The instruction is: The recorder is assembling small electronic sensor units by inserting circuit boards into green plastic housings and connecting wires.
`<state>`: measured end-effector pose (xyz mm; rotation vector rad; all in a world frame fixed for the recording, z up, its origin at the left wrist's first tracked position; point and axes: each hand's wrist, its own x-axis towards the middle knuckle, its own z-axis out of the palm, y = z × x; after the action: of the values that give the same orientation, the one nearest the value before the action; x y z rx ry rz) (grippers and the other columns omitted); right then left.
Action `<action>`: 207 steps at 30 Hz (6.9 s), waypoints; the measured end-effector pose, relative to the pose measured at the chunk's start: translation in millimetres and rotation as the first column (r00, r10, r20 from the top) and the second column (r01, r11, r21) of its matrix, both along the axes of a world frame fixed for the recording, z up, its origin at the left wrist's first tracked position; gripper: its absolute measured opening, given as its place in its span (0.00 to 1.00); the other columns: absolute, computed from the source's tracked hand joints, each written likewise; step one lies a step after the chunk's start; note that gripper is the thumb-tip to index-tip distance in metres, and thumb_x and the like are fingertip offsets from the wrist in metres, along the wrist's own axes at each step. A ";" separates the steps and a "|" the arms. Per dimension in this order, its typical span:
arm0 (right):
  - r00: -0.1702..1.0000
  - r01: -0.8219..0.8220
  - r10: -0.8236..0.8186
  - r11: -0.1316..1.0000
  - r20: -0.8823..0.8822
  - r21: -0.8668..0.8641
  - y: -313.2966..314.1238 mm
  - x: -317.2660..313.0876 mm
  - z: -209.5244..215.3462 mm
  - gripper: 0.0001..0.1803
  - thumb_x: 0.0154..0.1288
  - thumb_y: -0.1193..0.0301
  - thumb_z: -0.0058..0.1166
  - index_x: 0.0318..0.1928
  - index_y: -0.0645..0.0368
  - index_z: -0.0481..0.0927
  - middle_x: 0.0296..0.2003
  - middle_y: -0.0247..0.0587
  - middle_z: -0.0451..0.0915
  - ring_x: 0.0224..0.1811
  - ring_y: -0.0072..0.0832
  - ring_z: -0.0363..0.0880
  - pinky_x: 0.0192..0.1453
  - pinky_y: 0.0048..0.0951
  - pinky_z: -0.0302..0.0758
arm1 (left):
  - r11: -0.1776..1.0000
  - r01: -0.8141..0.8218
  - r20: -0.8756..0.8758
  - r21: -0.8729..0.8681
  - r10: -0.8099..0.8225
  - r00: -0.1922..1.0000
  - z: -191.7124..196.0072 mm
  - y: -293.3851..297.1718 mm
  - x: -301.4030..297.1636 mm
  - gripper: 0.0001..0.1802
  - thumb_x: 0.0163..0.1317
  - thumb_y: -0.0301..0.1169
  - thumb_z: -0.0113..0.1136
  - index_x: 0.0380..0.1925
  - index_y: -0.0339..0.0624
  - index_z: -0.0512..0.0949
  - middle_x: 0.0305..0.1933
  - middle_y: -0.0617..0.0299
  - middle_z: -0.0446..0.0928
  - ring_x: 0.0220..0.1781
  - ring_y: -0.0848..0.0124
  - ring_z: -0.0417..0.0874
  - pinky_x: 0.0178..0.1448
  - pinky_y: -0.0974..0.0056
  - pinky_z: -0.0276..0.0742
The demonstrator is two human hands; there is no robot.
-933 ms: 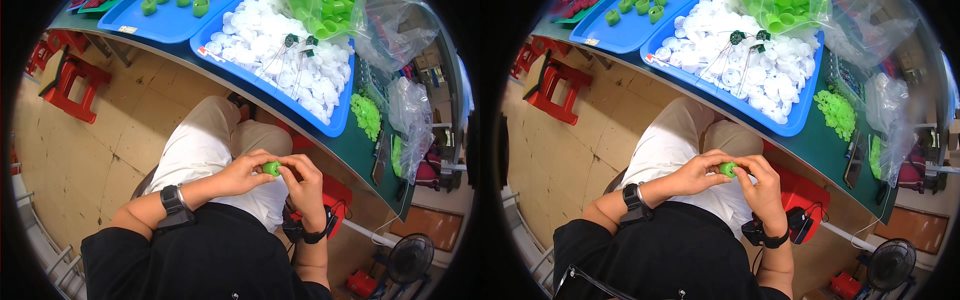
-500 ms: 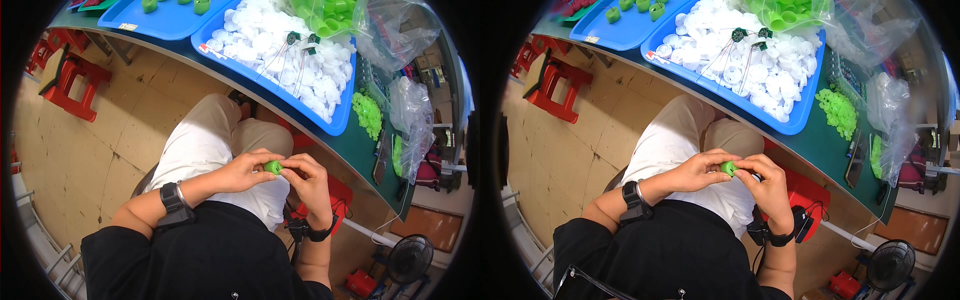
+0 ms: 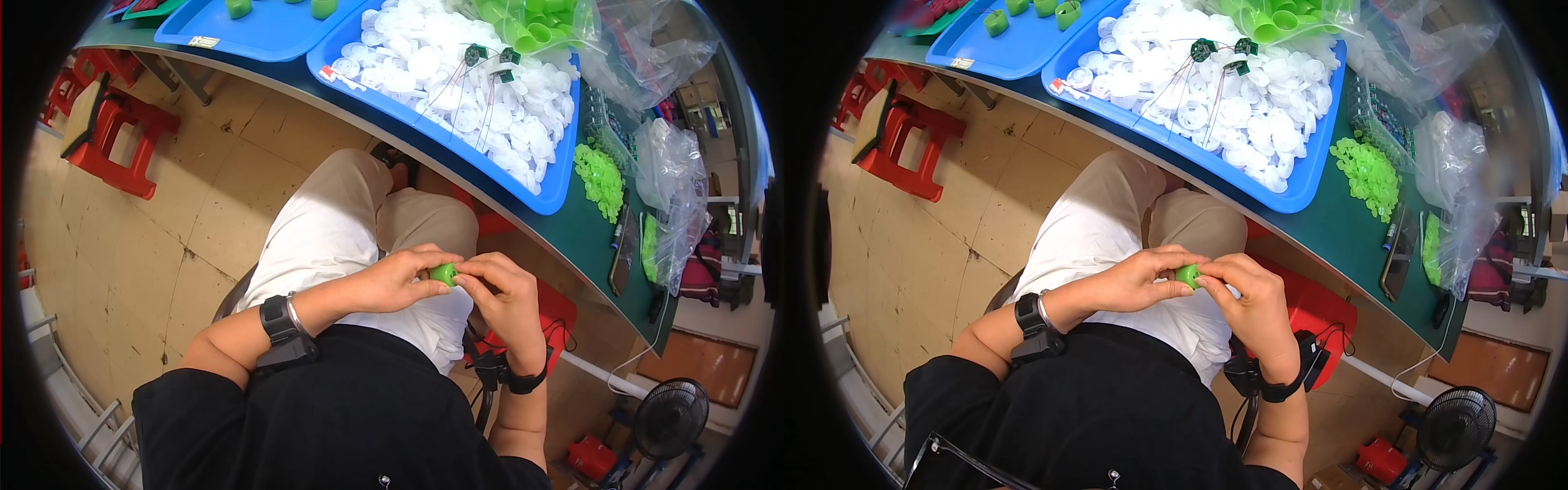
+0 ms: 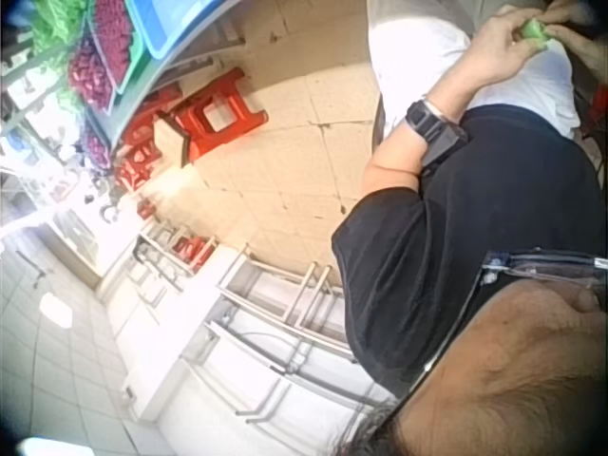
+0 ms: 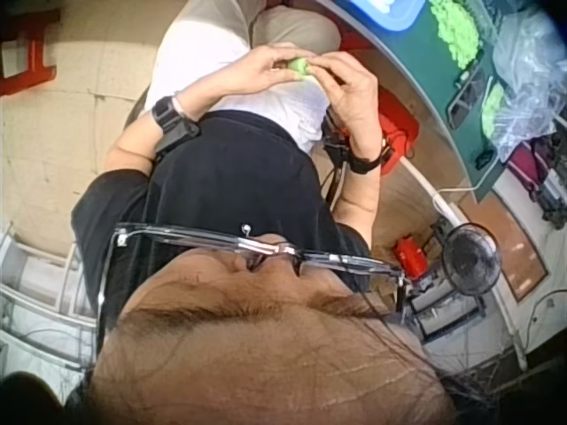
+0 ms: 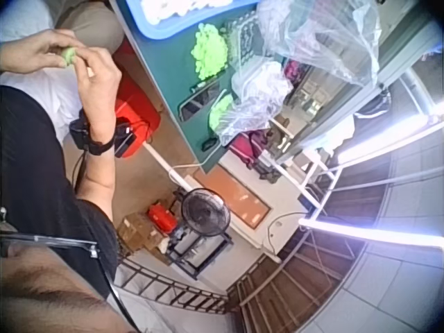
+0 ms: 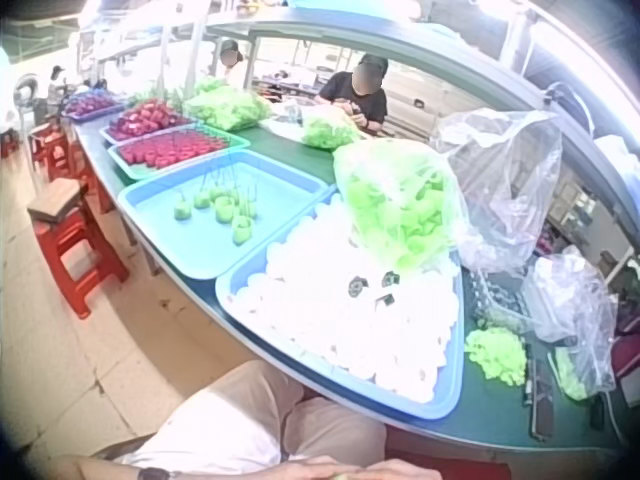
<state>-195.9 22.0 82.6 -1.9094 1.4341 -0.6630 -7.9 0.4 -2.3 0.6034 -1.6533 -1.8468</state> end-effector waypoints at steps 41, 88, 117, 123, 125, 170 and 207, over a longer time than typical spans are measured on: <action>0.530 -0.237 -0.572 0.608 0.625 0.758 32.7 -24.8 -57.3 0.19 0.67 0.67 0.57 0.54 0.63 0.71 0.44 0.38 0.77 0.43 0.25 0.80 0.49 0.26 0.79 | 0.935 0.010 0.062 -0.355 0.013 0.998 14.4 10.4 -5.9 0.22 0.63 0.22 0.55 0.58 0.35 0.69 0.49 0.50 0.73 0.51 0.57 0.75 0.56 0.60 0.71; 0.896 0.296 -0.373 0.906 0.240 0.303 30.0 -1.5 -30.9 0.08 0.61 0.77 0.59 0.41 0.66 0.78 0.33 0.37 0.81 0.31 0.18 0.78 0.37 0.20 0.75 | 0.803 -0.223 0.027 -0.553 0.285 0.958 4.9 11.6 -4.1 0.20 0.57 0.23 0.62 0.51 0.34 0.73 0.43 0.52 0.74 0.42 0.55 0.79 0.44 0.59 0.77; 0.755 0.116 -0.519 0.708 0.402 0.697 32.6 4.9 -62.6 0.03 0.68 0.77 0.48 0.35 0.64 0.72 0.25 0.33 0.73 0.23 0.15 0.71 0.31 0.22 0.77 | 0.664 -0.034 0.218 -0.747 0.293 0.931 -16.7 17.4 -2.4 0.21 0.51 0.22 0.60 0.48 0.32 0.74 0.39 0.55 0.73 0.41 0.59 0.76 0.44 0.60 0.75; 0.878 0.164 -0.321 0.898 0.354 0.407 35.8 5.1 -52.6 0.04 0.71 0.76 0.47 0.38 0.65 0.72 0.27 0.33 0.75 0.24 0.15 0.73 0.31 0.19 0.73 | 0.894 -0.182 0.002 -0.409 0.200 0.980 -18.1 14.3 -2.6 0.22 0.59 0.25 0.60 0.55 0.33 0.72 0.42 0.58 0.72 0.44 0.65 0.75 0.47 0.65 0.74; 0.777 0.105 -0.398 0.846 0.488 0.522 30.1 -1.0 -44.2 0.05 0.71 0.75 0.48 0.41 0.65 0.74 0.31 0.35 0.76 0.27 0.16 0.74 0.35 0.19 0.73 | 0.993 -0.113 -0.082 0.031 0.115 0.990 -12.2 13.0 -2.8 0.23 0.65 0.29 0.58 0.59 0.34 0.70 0.44 0.62 0.71 0.45 0.72 0.72 0.50 0.68 0.71; 0.736 0.642 -0.671 0.733 -0.089 -0.226 -34.7 -143.2 72.2 0.19 0.65 0.75 0.43 0.55 0.65 0.73 0.22 0.28 0.68 0.22 0.13 0.64 0.25 0.20 0.60 | 0.452 0.065 -0.219 0.889 0.296 0.930 -18.3 0.5 -3.4 0.22 0.72 0.47 0.45 0.28 0.41 0.74 0.24 0.61 0.71 0.17 0.79 0.60 0.23 0.73 0.57; 0.579 -0.662 0.343 0.727 -0.740 -0.181 7.7 3.9 -7.4 0.29 0.45 0.78 0.54 0.54 0.64 0.78 0.20 0.35 0.67 0.11 0.24 0.66 0.15 0.25 0.65 | 0.788 -0.615 0.224 0.032 0.594 0.773 -38.5 19.7 -11.0 0.19 0.73 0.37 0.41 0.26 0.37 0.70 0.23 0.63 0.67 0.28 0.74 0.66 0.36 0.67 0.66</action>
<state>-192.0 29.8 75.2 -2.9894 0.9930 0.0375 -18.9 20.1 -40.8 1.2457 -1.2613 -1.4193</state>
